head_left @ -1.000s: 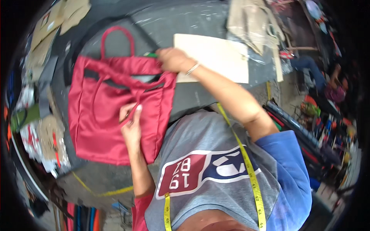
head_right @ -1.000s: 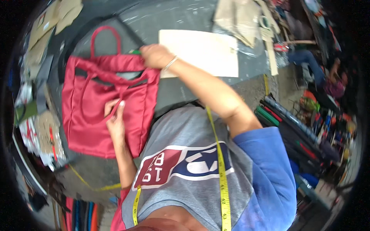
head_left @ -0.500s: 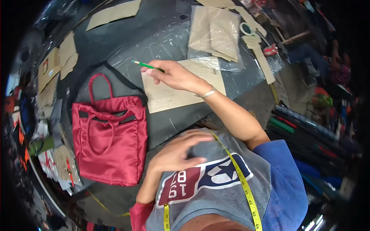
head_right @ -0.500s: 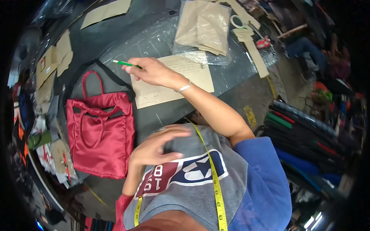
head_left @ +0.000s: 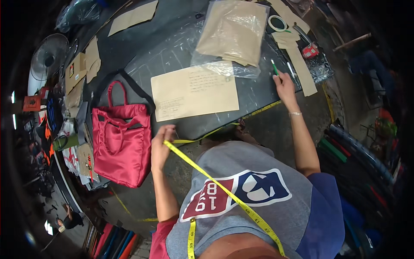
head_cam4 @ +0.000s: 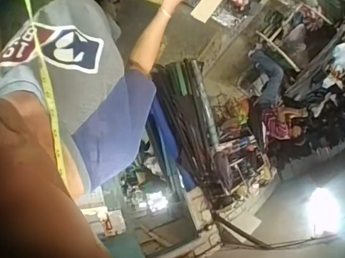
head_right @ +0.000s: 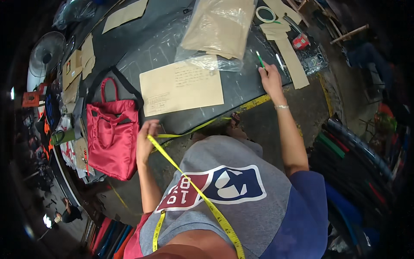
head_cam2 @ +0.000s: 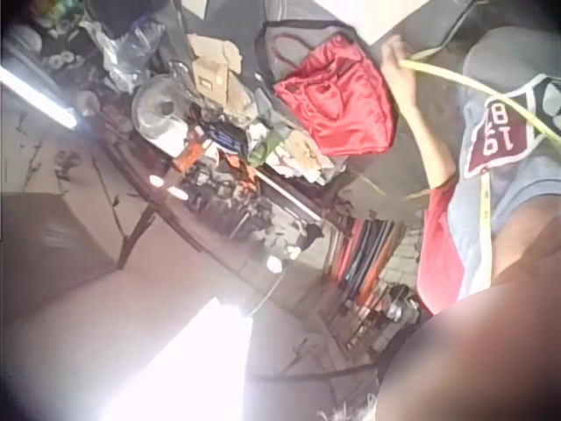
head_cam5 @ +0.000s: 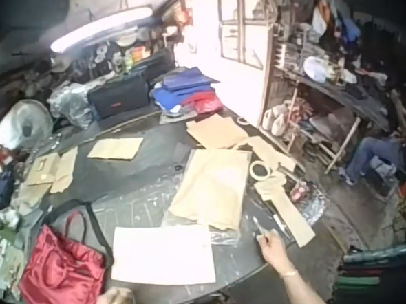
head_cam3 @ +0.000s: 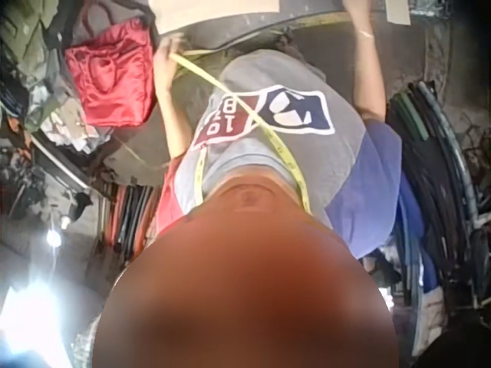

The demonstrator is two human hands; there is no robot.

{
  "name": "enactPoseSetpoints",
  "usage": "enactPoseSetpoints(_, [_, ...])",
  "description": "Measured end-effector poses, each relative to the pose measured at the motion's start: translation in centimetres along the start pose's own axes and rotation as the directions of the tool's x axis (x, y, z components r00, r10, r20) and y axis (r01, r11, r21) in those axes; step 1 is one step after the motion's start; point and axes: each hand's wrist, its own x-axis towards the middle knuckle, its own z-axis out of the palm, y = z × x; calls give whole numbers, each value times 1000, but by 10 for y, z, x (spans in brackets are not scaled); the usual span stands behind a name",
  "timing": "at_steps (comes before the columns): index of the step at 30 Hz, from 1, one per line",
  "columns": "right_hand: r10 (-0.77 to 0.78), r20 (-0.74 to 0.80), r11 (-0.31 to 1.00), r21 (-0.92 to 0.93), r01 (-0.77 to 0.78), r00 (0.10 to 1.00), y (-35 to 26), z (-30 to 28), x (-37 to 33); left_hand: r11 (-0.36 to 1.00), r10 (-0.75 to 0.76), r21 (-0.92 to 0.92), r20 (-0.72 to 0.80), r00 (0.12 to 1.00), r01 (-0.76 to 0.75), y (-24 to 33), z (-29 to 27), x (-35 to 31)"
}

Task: Measure the dimensions of a red tote bag and its corresponding cardboard patterns, and record the measurements on paper.

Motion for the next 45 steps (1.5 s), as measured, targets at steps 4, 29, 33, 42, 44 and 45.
enactPoseSetpoints(4, [-184,-93,978,-121,172,979,-1,-5,37,985,150,93,-68,986,-144,37,6,7])
enactPoseSetpoints(29, [359,11,-113,993,31,933,20,-171,-120,929,361,-233,737,571,-286,64,-72,136])
enactPoseSetpoints(33, [664,-243,379,925,-38,708,-94,-181,-130,907,419,-330,668,615,-261,64,-106,274])
enactPoseSetpoints(42, [729,-577,660,735,-155,368,-149,-242,-255,697,135,-717,120,984,-8,46,-87,537])
enactPoseSetpoints(44, [747,-623,659,650,-377,233,-152,-238,-278,658,61,-753,46,997,-5,51,-75,572])
enactPoseSetpoints(45, [741,-639,657,626,-421,206,-152,-236,-290,606,69,-795,26,997,-22,52,-71,587])
